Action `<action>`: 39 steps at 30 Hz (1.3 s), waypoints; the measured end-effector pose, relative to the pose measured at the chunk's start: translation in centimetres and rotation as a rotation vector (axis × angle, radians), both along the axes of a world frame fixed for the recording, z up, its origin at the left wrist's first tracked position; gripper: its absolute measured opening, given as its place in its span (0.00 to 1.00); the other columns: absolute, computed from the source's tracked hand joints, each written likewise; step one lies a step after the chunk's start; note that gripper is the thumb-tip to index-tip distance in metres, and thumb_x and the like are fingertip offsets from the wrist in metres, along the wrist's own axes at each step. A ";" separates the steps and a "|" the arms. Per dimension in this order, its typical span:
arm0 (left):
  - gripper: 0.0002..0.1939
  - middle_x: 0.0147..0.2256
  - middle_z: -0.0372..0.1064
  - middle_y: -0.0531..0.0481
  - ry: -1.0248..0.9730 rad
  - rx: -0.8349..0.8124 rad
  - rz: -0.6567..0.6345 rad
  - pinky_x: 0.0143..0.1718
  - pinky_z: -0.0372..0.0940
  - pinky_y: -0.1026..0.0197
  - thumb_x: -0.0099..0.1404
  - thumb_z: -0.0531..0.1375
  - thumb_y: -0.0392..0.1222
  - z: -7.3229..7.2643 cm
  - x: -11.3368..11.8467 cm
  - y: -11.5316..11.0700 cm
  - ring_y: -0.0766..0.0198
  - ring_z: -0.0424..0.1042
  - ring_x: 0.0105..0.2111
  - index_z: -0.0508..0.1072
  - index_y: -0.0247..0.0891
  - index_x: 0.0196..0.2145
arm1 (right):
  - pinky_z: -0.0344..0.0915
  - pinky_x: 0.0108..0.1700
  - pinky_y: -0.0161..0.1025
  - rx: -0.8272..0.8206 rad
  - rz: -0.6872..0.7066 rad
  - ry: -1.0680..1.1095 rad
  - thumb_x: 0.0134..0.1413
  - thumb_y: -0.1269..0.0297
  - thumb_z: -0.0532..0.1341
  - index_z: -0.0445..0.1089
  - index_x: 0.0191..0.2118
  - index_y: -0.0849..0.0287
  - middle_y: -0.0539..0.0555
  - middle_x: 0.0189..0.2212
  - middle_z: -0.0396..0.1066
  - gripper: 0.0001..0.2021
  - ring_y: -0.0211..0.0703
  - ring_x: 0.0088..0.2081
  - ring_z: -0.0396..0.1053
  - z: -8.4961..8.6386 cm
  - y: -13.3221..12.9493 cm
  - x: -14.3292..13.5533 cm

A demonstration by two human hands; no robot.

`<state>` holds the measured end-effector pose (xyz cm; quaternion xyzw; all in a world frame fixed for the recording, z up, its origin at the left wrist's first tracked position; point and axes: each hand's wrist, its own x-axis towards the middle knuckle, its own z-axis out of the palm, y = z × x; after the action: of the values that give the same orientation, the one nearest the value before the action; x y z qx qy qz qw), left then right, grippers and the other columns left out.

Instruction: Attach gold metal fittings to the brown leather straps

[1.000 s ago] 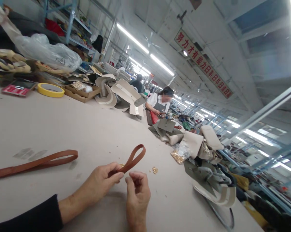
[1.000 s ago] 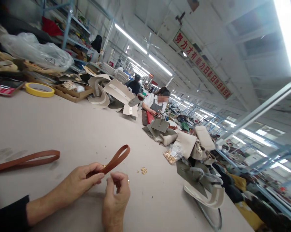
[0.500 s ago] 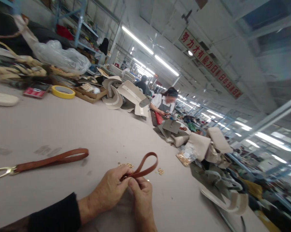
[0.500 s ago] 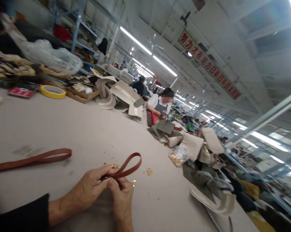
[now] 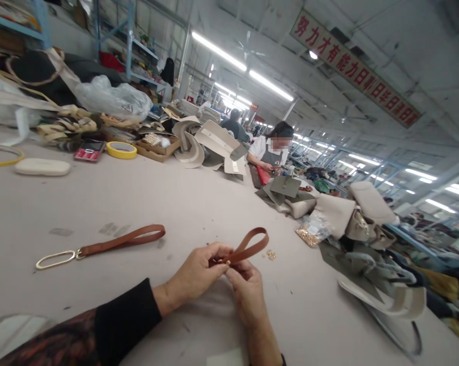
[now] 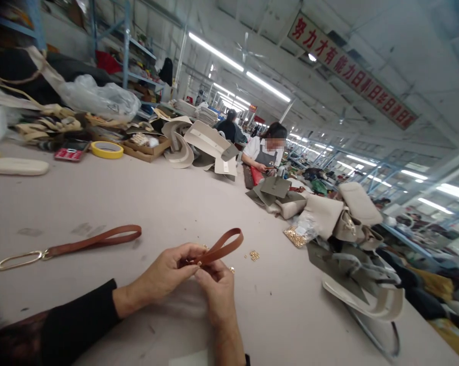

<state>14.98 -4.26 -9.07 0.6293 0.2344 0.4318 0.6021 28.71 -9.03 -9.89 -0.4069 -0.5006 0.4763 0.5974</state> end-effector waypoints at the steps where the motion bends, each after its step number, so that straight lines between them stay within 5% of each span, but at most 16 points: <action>1: 0.15 0.42 0.75 0.46 0.000 -0.012 0.008 0.46 0.66 0.59 0.59 0.58 0.34 0.0 0.0 -0.1 0.59 0.73 0.43 0.71 0.35 0.45 | 0.66 0.52 0.52 0.003 0.002 -0.003 0.49 0.63 0.66 0.76 0.42 0.58 0.57 0.40 0.77 0.12 0.51 0.43 0.73 0.2 0.0 0.0; 6: 0.18 0.42 0.76 0.46 0.050 -0.005 0.098 0.45 0.68 0.60 0.58 0.60 0.35 0.3 -0.2 -0.2 0.60 0.75 0.41 0.67 0.35 0.48 | 0.65 0.53 0.53 0.001 0.002 -0.029 0.49 0.64 0.66 0.76 0.43 0.57 0.56 0.42 0.76 0.13 0.51 0.45 0.72 0.5 -0.2 -0.1; 11: 0.19 0.32 0.75 0.53 0.162 0.145 0.173 0.37 0.68 0.63 0.58 0.59 0.33 0.3 -0.7 0.0 0.65 0.74 0.31 0.67 0.36 0.48 | 0.70 0.43 0.42 -0.027 -0.049 -0.052 0.48 0.66 0.67 0.78 0.39 0.56 0.53 0.37 0.78 0.10 0.45 0.38 0.73 -0.4 -0.1 0.4; 15: 0.19 0.35 0.76 0.53 0.179 0.240 0.157 0.40 0.68 0.63 0.60 0.58 0.32 -0.2 -0.8 0.1 0.65 0.75 0.35 0.67 0.38 0.50 | 0.69 0.36 0.37 -0.031 -0.075 -0.062 0.50 0.65 0.67 0.78 0.40 0.57 0.54 0.37 0.78 0.10 0.43 0.37 0.72 -1.0 0.0 0.7; 26: 0.21 0.42 0.76 0.52 0.209 0.327 0.152 0.44 0.68 0.64 0.61 0.57 0.30 -0.4 -0.9 -0.1 0.66 0.75 0.41 0.65 0.41 0.52 | 0.69 0.36 0.34 -0.048 -0.090 -0.006 0.46 0.67 0.69 0.78 0.38 0.56 0.51 0.35 0.78 0.10 0.38 0.33 0.72 -0.7 -0.2 0.7; 34: 0.20 0.37 0.75 0.49 0.200 0.435 0.155 0.40 0.69 0.62 0.61 0.58 0.33 0.0 -1.1 -0.5 0.65 0.74 0.35 0.65 0.37 0.51 | 0.69 0.47 0.45 -0.047 -0.213 -0.138 0.49 0.60 0.67 0.78 0.38 0.57 0.54 0.37 0.78 0.10 0.47 0.41 0.74 -0.6 -0.6 1.1; 39: 0.22 0.37 0.73 0.46 0.219 0.532 0.236 0.39 0.70 0.62 0.59 0.62 0.38 0.3 -1.7 -0.1 0.65 0.72 0.33 0.65 0.34 0.51 | 0.69 0.46 0.48 -0.035 -0.484 -0.160 0.43 0.59 0.70 0.78 0.36 0.58 0.57 0.36 0.78 0.12 0.50 0.40 0.74 -2.1 -0.6 2.9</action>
<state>13.26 -4.41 -8.81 0.7760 0.2480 0.4744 0.3334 31.60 -9.67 -11.95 -0.5616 -0.4260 0.2944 0.6453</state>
